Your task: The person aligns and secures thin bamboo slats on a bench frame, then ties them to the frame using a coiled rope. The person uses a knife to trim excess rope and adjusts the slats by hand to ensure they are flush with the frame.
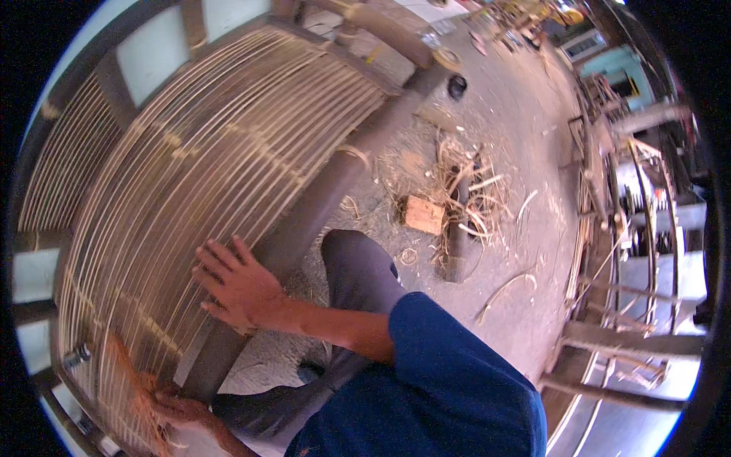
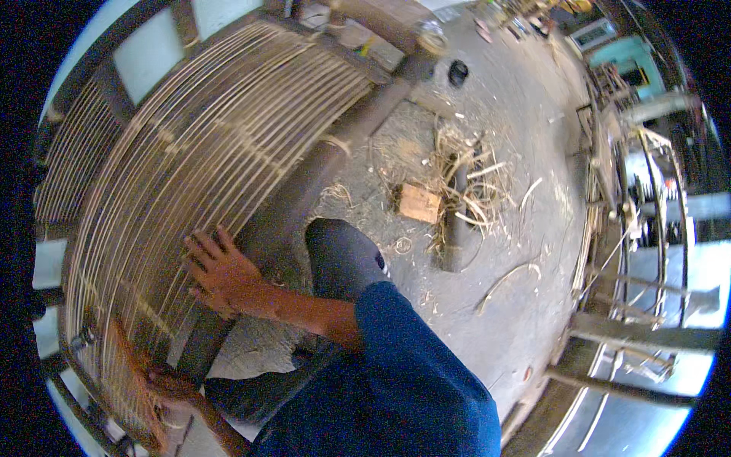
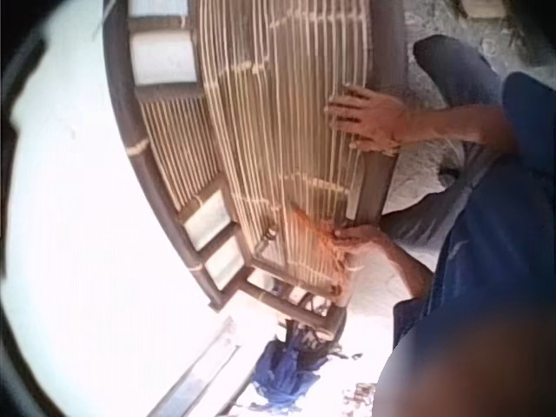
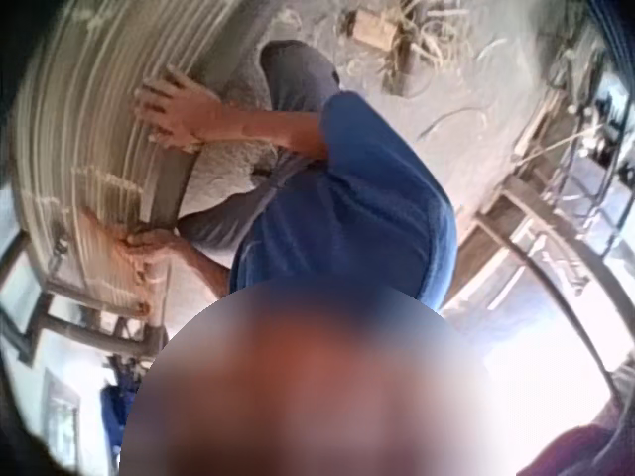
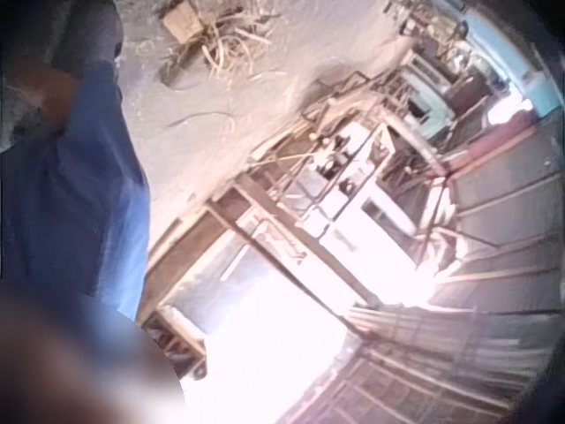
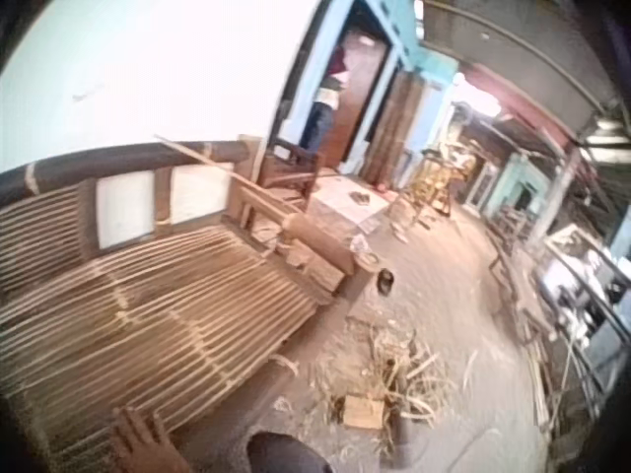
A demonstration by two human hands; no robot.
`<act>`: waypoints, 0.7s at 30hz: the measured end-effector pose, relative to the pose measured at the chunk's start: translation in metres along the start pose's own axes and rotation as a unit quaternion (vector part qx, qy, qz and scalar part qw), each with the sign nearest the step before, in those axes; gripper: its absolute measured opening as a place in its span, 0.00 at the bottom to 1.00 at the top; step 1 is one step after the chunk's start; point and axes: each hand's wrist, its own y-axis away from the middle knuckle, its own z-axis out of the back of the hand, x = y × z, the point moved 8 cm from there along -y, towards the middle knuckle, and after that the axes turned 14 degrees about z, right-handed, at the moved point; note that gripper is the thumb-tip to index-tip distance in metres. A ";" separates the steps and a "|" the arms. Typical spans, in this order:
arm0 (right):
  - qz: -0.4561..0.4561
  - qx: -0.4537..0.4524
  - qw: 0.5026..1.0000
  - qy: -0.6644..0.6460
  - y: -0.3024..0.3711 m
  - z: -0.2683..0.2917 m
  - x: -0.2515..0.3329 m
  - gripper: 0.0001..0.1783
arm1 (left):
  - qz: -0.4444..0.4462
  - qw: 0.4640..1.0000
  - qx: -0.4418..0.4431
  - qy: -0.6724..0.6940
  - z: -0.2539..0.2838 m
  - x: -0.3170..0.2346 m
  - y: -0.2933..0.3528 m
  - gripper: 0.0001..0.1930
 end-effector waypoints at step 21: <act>-0.469 -0.313 0.820 0.102 0.386 0.096 -0.263 0.22 | -0.024 0.989 0.000 0.144 0.037 -0.127 -0.012 0.22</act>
